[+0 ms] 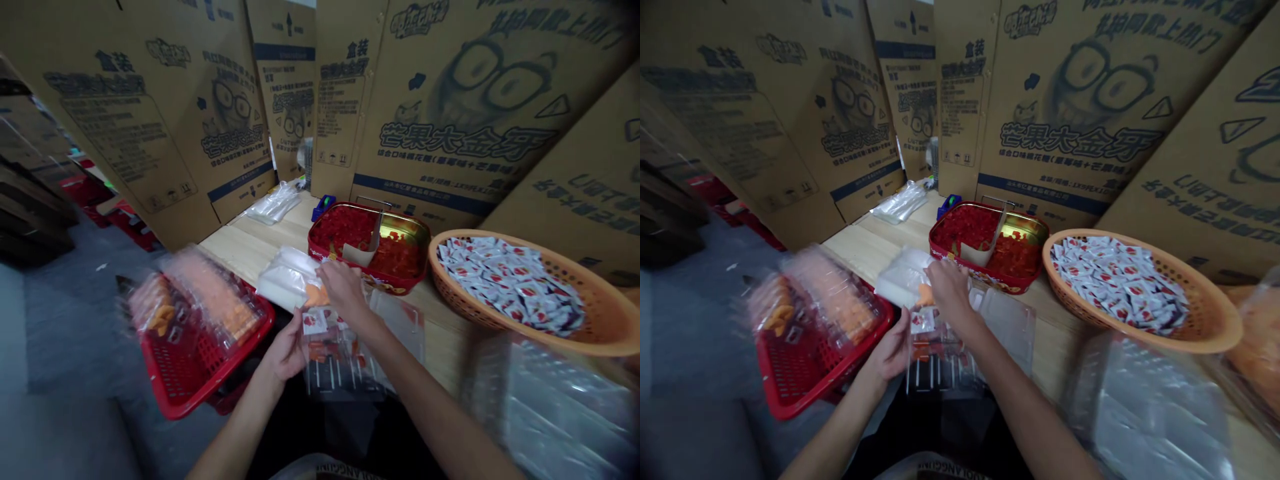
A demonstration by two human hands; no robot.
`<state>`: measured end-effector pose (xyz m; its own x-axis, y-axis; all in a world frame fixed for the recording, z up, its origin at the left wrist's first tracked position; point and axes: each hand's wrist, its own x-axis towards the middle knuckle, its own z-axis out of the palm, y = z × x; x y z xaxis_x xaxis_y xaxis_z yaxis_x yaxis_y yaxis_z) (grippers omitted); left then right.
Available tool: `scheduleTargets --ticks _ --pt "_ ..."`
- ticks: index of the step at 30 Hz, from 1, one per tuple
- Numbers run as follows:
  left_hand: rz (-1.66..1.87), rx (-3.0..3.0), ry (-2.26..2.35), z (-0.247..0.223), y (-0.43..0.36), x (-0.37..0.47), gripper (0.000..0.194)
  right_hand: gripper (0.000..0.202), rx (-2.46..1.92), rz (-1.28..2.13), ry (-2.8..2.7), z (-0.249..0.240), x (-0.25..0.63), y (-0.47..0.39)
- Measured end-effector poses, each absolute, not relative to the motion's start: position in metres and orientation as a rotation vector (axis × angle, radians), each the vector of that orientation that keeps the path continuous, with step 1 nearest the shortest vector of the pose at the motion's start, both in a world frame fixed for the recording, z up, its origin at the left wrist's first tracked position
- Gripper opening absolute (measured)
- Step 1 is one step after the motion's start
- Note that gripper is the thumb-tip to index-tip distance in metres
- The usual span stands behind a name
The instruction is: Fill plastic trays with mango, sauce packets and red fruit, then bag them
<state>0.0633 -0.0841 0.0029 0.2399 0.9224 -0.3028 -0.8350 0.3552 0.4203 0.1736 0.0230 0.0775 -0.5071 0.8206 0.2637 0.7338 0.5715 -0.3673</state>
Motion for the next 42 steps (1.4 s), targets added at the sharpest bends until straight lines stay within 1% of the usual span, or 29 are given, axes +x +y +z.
scheduleTargets --ticks 2,5,8,9,12,14,16,17,19,21,22,23,24,27,30,32,33,35,36,39,42 --pt "1.194 0.172 0.519 0.002 -0.085 0.069 0.059 0.030 -1.240 0.141 -2.514 0.071 0.157 0.024" --pt "1.237 0.188 0.485 0.002 -0.087 0.072 0.064 0.029 -1.222 0.112 -2.566 0.061 0.145 0.028" --pt "1.294 0.211 0.519 0.002 -0.088 0.075 0.049 0.028 -1.274 0.028 -2.565 0.051 0.143 0.035" --pt "1.299 0.214 0.557 0.002 -0.088 0.075 0.050 0.027 -1.284 -0.006 -2.558 0.049 0.143 0.037" --pt "1.316 0.226 0.641 0.002 -0.089 0.073 0.065 0.028 -1.301 -0.048 -2.524 0.046 0.149 0.041" --pt "1.314 0.226 0.642 0.003 -0.089 0.070 0.068 0.027 -1.331 0.001 -2.480 0.046 0.158 0.041" --pt "1.315 0.227 0.628 0.004 -0.090 0.065 0.067 0.026 -1.385 0.185 -2.362 0.045 0.172 0.040" --pt "1.313 0.230 0.623 0.005 -0.090 0.062 0.066 0.027 -1.414 0.364 -2.253 0.044 0.179 0.038" --pt "1.307 0.244 0.617 0.008 -0.090 0.058 0.063 0.029 -1.426 0.892 -1.938 0.040 0.194 0.032" --pt "1.303 0.250 0.620 0.011 -0.089 0.057 0.060 0.029 -1.340 1.490 -1.549 0.037 0.207 0.023" --pt "1.300 0.247 0.627 0.012 -0.088 0.057 0.059 0.028 -1.271 1.724 -1.362 0.036 0.211 0.017" --pt "1.296 0.241 0.638 0.014 -0.087 0.058 0.059 0.026 -1.200 1.883 -1.201 0.035 0.215 0.011" --pt "1.289 0.235 0.654 0.016 -0.086 0.060 0.058 0.023 -1.148 1.967 -1.065 0.036 0.218 0.006" --pt "1.249 0.269 0.717 0.022 -0.086 0.067 0.056 0.015 -1.091 2.002 -0.813 0.039 0.225 -0.006" --pt "1.191 0.478 0.796 0.027 -0.085 0.072 0.049 0.020 -1.045 2.059 -0.722 0.042 0.233 -0.012" --pt "1.105 0.842 0.962 0.029 -0.077 0.070 0.039 0.022 -1.011 2.061 -0.683 0.043 0.242 -0.013" --pt "1.052 1.096 1.109 0.029 -0.069 0.066 0.038 0.022 -1.005 2.048 -0.662 0.043 0.246 -0.014" --pt "0.938 1.625 1.454 0.026 -0.044 0.054 0.044 0.018 -1.003 2.016 -0.618 0.043 0.256 -0.014" --pt "0.914 1.776 1.580 0.024 -0.029 0.045 0.042 0.016 -1.004 2.002 -0.599 0.042 0.261 -0.013" --pt "0.830 1.987 1.684 0.014 0.021 0.021 0.030 0.013 -0.999 1.977 -0.553 0.041 0.273 -0.014" --pt "0.677 2.169 1.665 -0.001 0.051 0.007 0.025 0.016 -0.984 1.991 -0.510 0.036 0.282 -0.016"
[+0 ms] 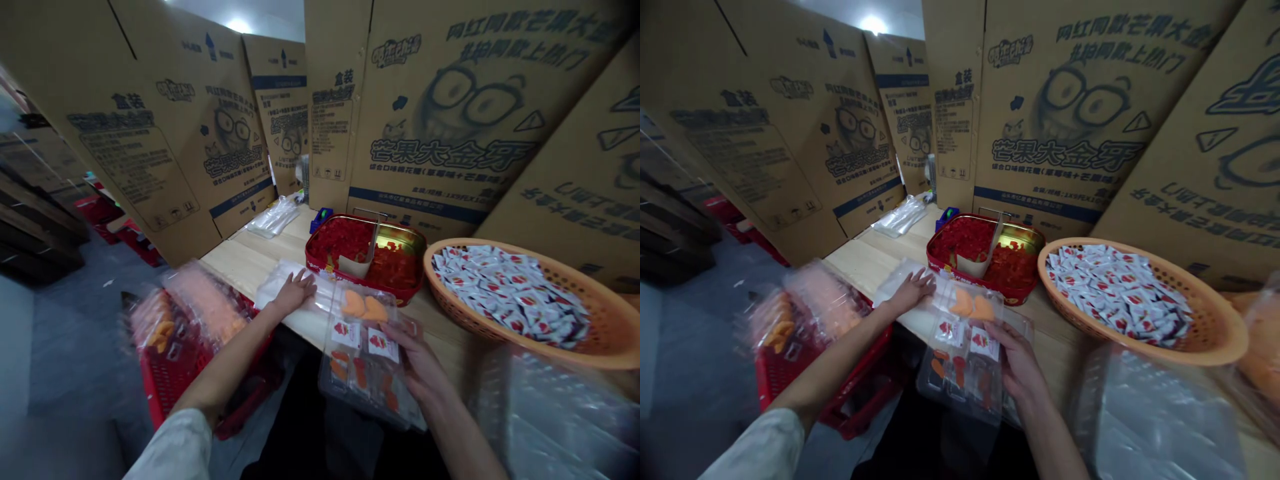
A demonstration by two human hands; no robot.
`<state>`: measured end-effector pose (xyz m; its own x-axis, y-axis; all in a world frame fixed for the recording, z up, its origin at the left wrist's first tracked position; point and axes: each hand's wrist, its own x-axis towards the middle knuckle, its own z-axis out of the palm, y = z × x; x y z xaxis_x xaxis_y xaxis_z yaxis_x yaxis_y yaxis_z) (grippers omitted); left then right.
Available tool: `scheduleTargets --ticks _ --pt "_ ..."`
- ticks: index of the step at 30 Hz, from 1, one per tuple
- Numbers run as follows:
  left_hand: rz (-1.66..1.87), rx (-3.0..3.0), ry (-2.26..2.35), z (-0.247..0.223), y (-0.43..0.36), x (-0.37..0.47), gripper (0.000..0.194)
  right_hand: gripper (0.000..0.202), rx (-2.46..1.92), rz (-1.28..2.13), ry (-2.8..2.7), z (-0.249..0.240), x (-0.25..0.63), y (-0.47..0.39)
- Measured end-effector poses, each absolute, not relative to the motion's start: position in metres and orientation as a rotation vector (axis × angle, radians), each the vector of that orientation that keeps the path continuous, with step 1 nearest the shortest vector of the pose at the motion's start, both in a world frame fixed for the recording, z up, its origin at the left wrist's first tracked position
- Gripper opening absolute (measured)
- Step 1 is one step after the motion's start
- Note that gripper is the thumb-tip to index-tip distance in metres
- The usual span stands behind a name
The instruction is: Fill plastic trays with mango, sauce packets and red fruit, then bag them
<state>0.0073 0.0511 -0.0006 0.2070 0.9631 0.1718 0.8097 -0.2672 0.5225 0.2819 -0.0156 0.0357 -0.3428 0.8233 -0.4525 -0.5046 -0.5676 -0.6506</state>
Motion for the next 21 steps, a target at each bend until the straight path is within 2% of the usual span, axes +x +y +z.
scheduleTargets --ticks 3,7,16,21 --pt "0.599 2.289 1.654 -0.015 0.057 0.004 0.015 0.018 -0.979 1.976 -0.454 0.030 0.288 -0.018" --pt "0.673 2.376 1.701 -0.020 0.049 0.004 0.011 0.022 -0.983 1.914 -0.390 0.026 0.294 -0.021" --pt "1.263 2.315 1.920 0.054 0.007 0.033 0.017 0.029 -0.888 1.802 -0.292 0.046 0.295 -0.034" --pt "1.347 2.274 1.854 0.055 -0.030 0.074 0.011 0.035 -0.767 1.884 -0.441 0.065 0.270 -0.045"
